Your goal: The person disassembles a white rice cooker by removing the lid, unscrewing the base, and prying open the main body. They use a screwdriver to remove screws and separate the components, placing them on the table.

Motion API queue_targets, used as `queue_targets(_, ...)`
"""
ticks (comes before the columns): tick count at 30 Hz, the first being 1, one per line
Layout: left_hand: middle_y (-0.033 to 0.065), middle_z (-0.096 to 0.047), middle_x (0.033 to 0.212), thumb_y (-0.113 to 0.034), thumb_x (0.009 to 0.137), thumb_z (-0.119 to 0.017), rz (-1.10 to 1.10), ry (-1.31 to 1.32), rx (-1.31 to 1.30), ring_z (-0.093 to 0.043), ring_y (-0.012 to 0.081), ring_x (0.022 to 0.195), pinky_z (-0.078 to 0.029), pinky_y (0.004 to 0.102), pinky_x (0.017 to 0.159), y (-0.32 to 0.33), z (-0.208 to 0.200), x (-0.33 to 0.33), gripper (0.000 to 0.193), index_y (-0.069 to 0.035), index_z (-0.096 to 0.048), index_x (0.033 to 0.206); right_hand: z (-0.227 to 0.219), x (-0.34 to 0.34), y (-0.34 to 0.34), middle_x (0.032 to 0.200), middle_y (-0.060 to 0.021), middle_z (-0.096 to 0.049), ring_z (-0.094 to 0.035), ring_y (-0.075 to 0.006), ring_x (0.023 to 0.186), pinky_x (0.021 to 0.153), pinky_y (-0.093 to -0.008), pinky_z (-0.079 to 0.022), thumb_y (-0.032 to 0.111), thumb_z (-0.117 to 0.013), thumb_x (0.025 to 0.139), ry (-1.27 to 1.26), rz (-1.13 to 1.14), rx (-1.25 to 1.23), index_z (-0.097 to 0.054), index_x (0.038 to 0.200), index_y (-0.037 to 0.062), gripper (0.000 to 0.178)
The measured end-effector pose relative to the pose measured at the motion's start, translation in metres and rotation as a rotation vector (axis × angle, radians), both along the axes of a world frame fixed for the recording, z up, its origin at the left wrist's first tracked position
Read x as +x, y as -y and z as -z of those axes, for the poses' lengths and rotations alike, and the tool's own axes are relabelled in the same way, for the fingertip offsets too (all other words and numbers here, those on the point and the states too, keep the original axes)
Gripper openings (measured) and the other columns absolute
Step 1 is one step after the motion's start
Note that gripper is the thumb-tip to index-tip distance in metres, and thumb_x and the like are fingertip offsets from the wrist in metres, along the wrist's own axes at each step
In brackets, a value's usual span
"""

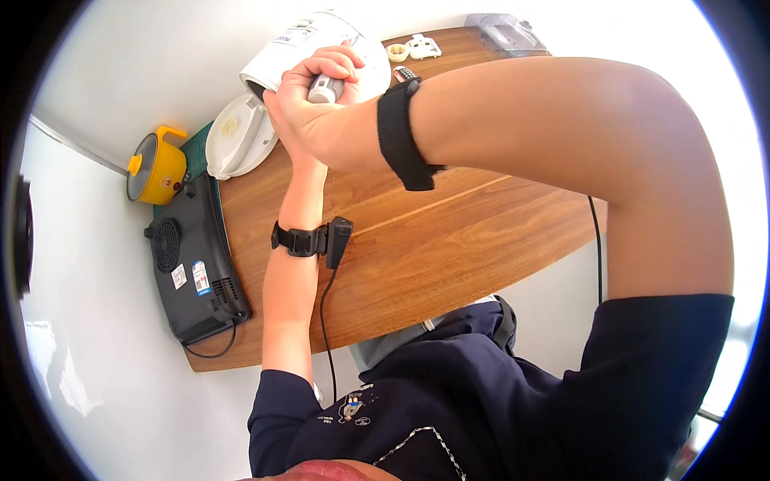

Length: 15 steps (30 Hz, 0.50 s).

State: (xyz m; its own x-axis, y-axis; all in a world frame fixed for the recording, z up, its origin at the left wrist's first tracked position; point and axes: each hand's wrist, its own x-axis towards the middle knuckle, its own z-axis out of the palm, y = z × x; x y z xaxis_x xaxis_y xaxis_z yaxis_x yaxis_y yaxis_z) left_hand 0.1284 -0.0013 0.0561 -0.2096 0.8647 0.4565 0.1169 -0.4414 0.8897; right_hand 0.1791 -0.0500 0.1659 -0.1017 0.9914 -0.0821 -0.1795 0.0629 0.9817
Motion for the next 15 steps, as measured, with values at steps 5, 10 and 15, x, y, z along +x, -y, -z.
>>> queue_targets(5,0.0200,-0.059,0.094,-0.042,0.109,-0.047,-0.067,-0.026,0.016,-0.060,0.0290,0.088,-0.049,0.0434,0.081,0.006,-0.015,-0.003,0.049,0.006,-0.045,0.098,-0.060,0.010,-0.002,0.067,-0.0029,-0.061,-0.060,-0.0211,0.050,0.041,-0.0345,-0.053,0.018,-0.075,0.076,-0.525,0.103,-0.403,-0.066,0.102,0.0076,0.030)
queue_targets(10,0.0156,-0.062,0.101,-0.042,0.108,-0.048,-0.068,0.021,-0.032,-0.060,0.0224,0.093,-0.050,0.0373,0.084,0.006,-0.021,-0.007,0.053,0.011,-0.052,0.109,-0.092,0.112,0.004,0.083,-0.0125,-0.075,-0.074,-0.0282,0.081,0.070,-0.0415,-0.058,0.015,-0.067,0.087,-0.976,-0.098,-0.213,-0.078,0.088,0.0061,0.014)
queue_targets(15,0.0173,-0.066,0.107,-0.034,0.105,-0.055,0.154,0.270,-0.176,-0.064,0.0215,0.089,-0.053,0.0368,0.078,0.000,-0.038,-0.036,0.046,0.012,-0.055,0.114,-0.058,0.172,0.002,0.075,-0.0045,-0.067,-0.066,-0.0210,0.070,0.065,-0.0319,-0.053,0.034,-0.074,0.091,-1.883,-0.020,0.076,-0.071,0.094,0.0123,0.022)
